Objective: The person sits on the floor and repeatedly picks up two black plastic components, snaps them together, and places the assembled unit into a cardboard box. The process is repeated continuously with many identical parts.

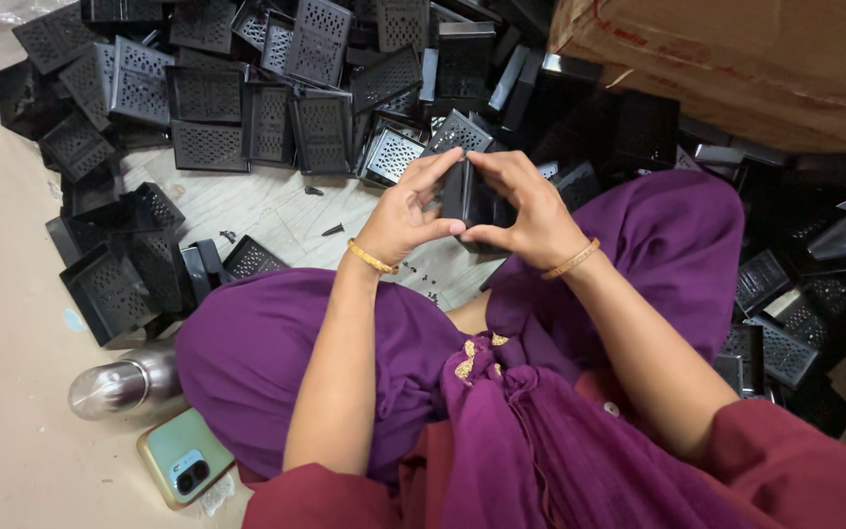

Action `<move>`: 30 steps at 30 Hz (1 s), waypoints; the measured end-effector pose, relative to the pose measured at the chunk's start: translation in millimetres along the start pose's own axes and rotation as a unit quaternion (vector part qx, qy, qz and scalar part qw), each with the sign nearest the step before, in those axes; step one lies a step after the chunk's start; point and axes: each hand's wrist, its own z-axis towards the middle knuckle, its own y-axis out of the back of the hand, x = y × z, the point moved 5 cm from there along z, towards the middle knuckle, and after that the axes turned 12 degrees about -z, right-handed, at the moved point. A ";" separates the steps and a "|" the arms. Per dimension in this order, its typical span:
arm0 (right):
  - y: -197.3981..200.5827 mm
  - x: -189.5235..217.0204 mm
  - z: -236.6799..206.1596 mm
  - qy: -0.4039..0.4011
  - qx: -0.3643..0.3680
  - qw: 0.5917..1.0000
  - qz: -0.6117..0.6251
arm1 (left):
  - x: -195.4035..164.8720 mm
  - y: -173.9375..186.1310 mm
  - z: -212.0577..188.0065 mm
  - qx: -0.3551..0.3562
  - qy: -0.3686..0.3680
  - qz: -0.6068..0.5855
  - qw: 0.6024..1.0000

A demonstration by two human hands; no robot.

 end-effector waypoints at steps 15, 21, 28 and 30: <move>-6.5 -4.6 -6.0 -0.012 0.005 1.000 -0.026 | 0.9 -0.2 -1.5 -0.067 -0.039 0.212 0.974; 4.7 5.2 -13.7 0.050 -0.113 0.981 -0.151 | 19.0 30.9 -1.3 -0.190 0.023 -0.118 0.974; 2.8 3.7 -22.2 0.022 -0.133 0.973 -0.185 | 26.2 25.4 -0.7 -0.172 0.046 -0.158 0.971; 13.3 4.1 -20.9 0.058 -0.122 0.971 -0.199 | 26.4 25.4 -0.1 -0.168 0.049 -0.146 0.974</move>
